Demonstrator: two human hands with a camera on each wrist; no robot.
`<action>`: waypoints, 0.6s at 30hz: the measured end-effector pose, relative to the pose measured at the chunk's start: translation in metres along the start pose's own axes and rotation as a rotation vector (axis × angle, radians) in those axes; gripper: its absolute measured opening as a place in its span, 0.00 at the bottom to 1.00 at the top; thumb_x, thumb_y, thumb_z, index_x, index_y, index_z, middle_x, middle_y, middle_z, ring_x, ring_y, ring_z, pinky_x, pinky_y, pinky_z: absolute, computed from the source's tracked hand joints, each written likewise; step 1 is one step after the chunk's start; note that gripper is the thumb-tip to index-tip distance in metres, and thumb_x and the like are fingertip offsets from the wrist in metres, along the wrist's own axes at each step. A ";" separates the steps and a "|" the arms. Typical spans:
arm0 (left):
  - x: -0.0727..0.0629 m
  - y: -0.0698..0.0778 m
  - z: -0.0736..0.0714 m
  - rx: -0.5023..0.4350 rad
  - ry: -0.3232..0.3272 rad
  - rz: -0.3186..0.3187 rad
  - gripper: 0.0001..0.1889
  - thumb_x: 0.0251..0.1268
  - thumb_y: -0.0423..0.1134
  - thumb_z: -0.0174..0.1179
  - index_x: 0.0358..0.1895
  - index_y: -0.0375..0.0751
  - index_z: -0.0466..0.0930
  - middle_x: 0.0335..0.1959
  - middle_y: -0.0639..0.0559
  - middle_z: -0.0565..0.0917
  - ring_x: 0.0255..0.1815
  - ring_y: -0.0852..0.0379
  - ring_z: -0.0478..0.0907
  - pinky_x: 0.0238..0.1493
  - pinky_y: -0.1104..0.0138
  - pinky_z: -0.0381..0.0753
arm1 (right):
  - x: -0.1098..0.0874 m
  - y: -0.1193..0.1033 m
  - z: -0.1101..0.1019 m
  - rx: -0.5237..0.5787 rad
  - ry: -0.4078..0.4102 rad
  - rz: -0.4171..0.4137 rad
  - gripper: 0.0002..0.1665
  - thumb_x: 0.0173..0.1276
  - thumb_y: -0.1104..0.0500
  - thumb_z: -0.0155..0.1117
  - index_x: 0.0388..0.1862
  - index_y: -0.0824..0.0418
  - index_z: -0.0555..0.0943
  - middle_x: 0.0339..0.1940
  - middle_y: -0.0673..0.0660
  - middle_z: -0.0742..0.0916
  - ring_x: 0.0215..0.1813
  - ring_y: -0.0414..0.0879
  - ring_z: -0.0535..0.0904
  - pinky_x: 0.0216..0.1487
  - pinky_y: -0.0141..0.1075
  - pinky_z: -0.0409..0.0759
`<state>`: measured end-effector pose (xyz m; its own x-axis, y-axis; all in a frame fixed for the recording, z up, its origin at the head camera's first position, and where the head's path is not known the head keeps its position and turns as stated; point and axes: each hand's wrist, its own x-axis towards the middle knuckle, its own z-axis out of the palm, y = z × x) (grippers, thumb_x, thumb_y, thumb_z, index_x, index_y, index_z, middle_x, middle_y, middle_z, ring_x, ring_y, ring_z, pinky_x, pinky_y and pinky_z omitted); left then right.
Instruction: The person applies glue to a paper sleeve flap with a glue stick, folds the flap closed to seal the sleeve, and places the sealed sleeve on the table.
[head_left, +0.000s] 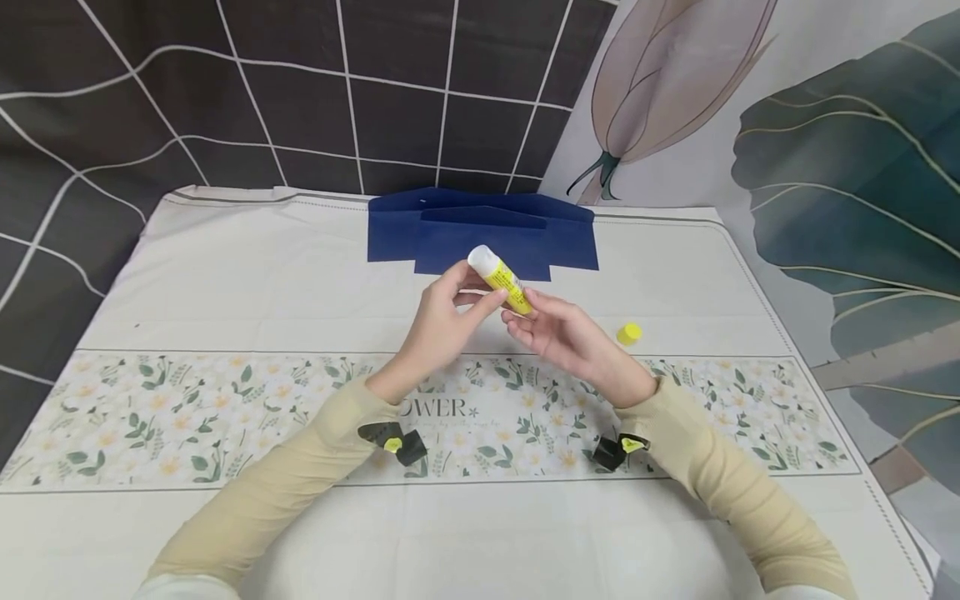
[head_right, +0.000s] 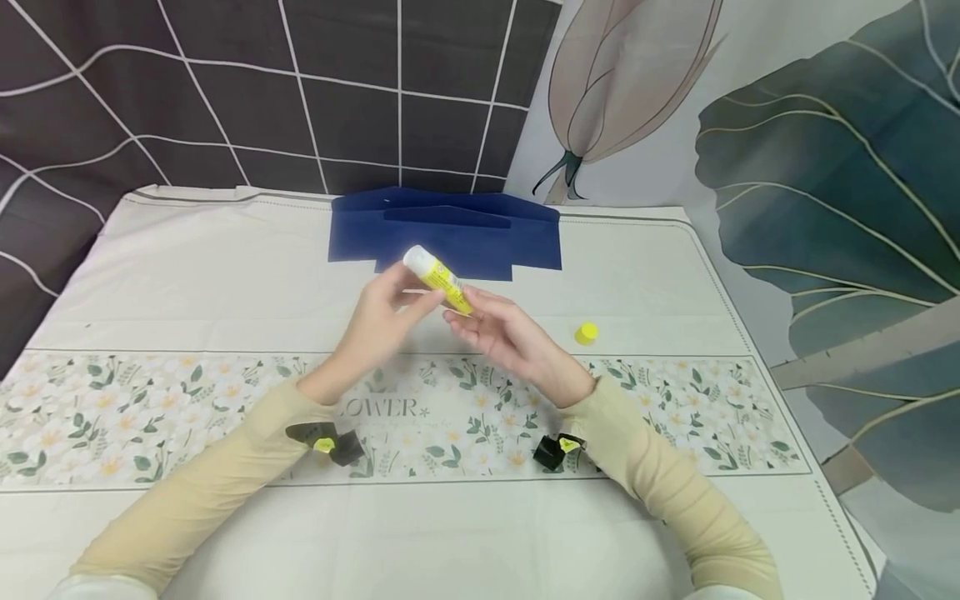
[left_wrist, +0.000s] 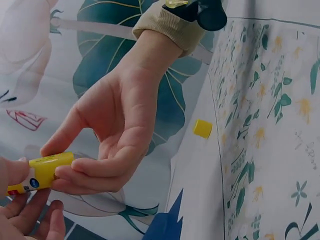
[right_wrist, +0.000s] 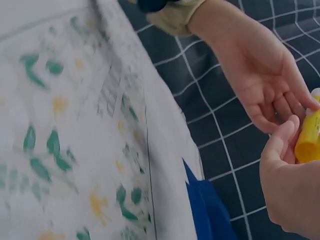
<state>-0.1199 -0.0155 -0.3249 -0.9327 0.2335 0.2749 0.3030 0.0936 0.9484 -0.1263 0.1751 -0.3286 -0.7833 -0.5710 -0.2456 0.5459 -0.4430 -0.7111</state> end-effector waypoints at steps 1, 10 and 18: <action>0.001 0.000 0.000 -0.014 0.006 -0.005 0.18 0.66 0.33 0.60 0.56 0.31 0.73 0.51 0.39 0.81 0.54 0.47 0.79 0.57 0.63 0.80 | 0.000 0.000 0.000 -0.020 0.015 -0.021 0.10 0.70 0.58 0.59 0.47 0.60 0.78 0.43 0.53 0.84 0.44 0.43 0.80 0.49 0.27 0.80; 0.006 -0.003 0.005 -0.199 0.012 -0.033 0.19 0.64 0.28 0.60 0.57 0.27 0.71 0.52 0.34 0.80 0.51 0.47 0.79 0.56 0.64 0.81 | -0.005 0.002 0.001 -0.246 0.165 -0.294 0.03 0.71 0.63 0.58 0.41 0.56 0.77 0.37 0.50 0.85 0.38 0.40 0.83 0.46 0.26 0.81; 0.005 -0.003 0.013 -0.302 0.037 -0.018 0.19 0.64 0.25 0.57 0.58 0.24 0.71 0.56 0.31 0.79 0.53 0.49 0.80 0.56 0.66 0.80 | -0.013 0.003 0.009 -0.422 0.239 -0.509 0.12 0.68 0.71 0.52 0.35 0.54 0.77 0.30 0.47 0.87 0.32 0.37 0.83 0.40 0.26 0.82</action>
<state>-0.1234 -0.0021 -0.3287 -0.9456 0.1986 0.2578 0.2195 -0.1959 0.9557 -0.1117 0.1748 -0.3211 -0.9811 -0.1750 0.0823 -0.0302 -0.2813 -0.9591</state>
